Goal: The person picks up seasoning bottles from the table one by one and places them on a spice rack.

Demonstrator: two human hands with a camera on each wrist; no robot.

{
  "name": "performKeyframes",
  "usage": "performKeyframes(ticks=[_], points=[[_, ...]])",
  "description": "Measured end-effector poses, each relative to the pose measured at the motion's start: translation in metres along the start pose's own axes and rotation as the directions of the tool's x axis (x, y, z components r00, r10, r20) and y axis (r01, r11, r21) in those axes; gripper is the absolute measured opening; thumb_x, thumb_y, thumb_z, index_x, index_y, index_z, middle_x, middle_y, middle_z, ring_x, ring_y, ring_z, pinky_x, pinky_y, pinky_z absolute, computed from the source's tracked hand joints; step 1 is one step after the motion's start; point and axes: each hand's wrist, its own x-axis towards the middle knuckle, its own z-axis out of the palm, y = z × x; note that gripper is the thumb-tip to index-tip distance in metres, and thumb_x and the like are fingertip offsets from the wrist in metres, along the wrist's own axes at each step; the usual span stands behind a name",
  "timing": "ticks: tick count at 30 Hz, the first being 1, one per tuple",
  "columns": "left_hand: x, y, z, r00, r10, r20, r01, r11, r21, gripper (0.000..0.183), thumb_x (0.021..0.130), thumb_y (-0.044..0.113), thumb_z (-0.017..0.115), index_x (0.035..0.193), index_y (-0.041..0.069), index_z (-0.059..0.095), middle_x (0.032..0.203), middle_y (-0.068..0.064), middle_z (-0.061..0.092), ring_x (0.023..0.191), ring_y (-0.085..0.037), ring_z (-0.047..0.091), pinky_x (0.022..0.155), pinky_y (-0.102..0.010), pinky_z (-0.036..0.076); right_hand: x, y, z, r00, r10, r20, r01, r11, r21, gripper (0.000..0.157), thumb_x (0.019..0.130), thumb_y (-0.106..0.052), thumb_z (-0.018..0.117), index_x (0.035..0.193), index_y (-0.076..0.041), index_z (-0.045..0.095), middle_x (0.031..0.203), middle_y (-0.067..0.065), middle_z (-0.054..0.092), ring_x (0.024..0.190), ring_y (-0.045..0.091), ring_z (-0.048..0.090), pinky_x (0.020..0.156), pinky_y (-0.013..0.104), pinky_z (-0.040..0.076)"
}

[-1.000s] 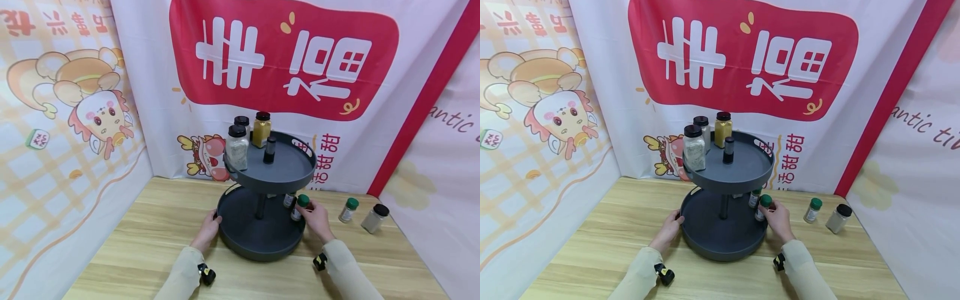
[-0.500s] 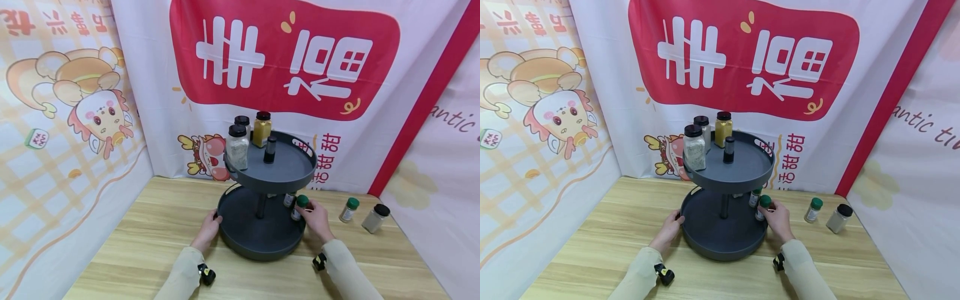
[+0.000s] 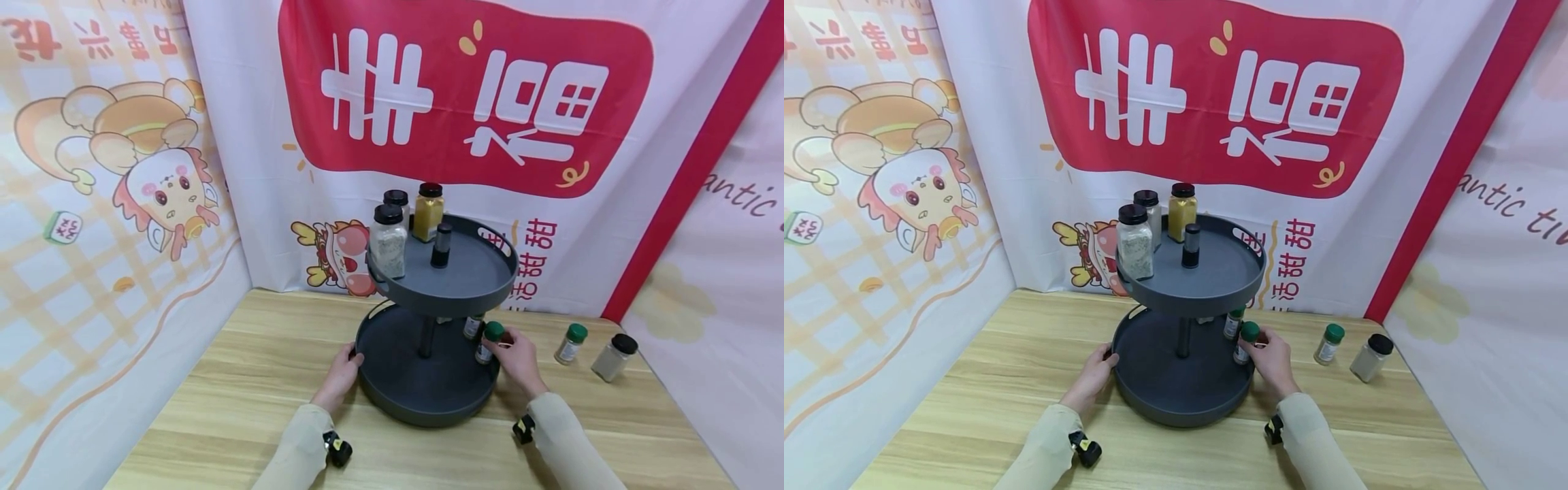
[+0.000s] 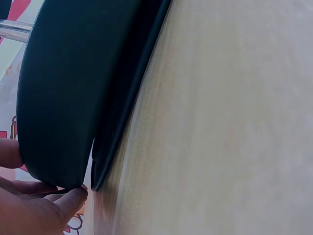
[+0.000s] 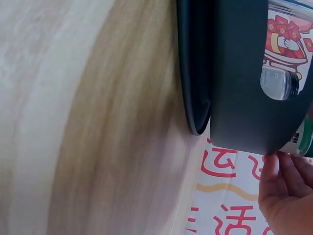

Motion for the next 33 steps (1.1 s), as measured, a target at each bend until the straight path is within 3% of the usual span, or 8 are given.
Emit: performKeyframes(ticks=[12, 21, 27, 33], points=[[0.003, -0.001, -0.001, 0.998, -0.051, -0.021, 0.051, 0.999, 0.007, 0.044, 0.094, 0.002, 0.043, 0.133, -0.017, 0.036, 0.137, -0.034, 0.037, 0.129, -0.044, 0.033, 0.108, -0.051, 0.026, -0.005, 0.001, -0.009, 0.999, -0.024, 0.021, 0.024, 0.999, 0.022, 0.050, 0.082, -0.033, 0.074, 0.120, -0.005, 0.060, 0.109, 0.016, 0.065, 0.099, 0.027, 0.063, 0.082, 0.036, 0.053], [0.013, 0.001, 0.001, 0.996, -0.060, -0.067, 0.061, 0.998, 0.006, 0.055, 0.081, 0.000, 0.046, 0.133, -0.016, 0.036, 0.137, -0.034, 0.037, 0.127, -0.043, 0.035, 0.107, -0.049, 0.027, -0.011, 0.010, -0.023, 0.997, -0.031, 0.072, 0.033, 0.999, -0.023, 0.059, 0.086, -0.036, 0.070, 0.128, 0.002, 0.053, 0.119, 0.022, 0.059, 0.108, 0.033, 0.056, 0.089, 0.042, 0.049], [0.020, 0.002, 0.001, 0.994, -0.077, -0.082, 0.080, 0.996, 0.033, 0.047, 0.089, 0.007, 0.047, 0.132, -0.012, 0.042, 0.135, -0.031, 0.043, 0.124, -0.040, 0.040, 0.105, -0.048, 0.030, -0.013, 0.015, -0.036, 0.994, -0.069, 0.080, 0.075, 0.994, -0.082, 0.049, 0.091, -0.021, 0.064, 0.129, 0.008, 0.050, 0.118, 0.025, 0.058, 0.108, 0.036, 0.055, 0.088, 0.045, 0.049], [0.027, 0.003, 0.001, 0.996, -0.047, -0.079, 0.051, 0.998, 0.047, 0.040, 0.094, 0.009, 0.045, 0.127, -0.013, 0.045, 0.129, -0.030, 0.048, 0.118, -0.039, 0.046, 0.102, -0.048, 0.034, -0.015, 0.023, -0.051, 0.996, -0.033, 0.080, 0.044, 0.989, -0.138, 0.047, 0.097, -0.027, 0.054, 0.129, 0.007, 0.049, 0.120, 0.026, 0.056, 0.111, 0.037, 0.053, 0.091, 0.049, 0.046]])
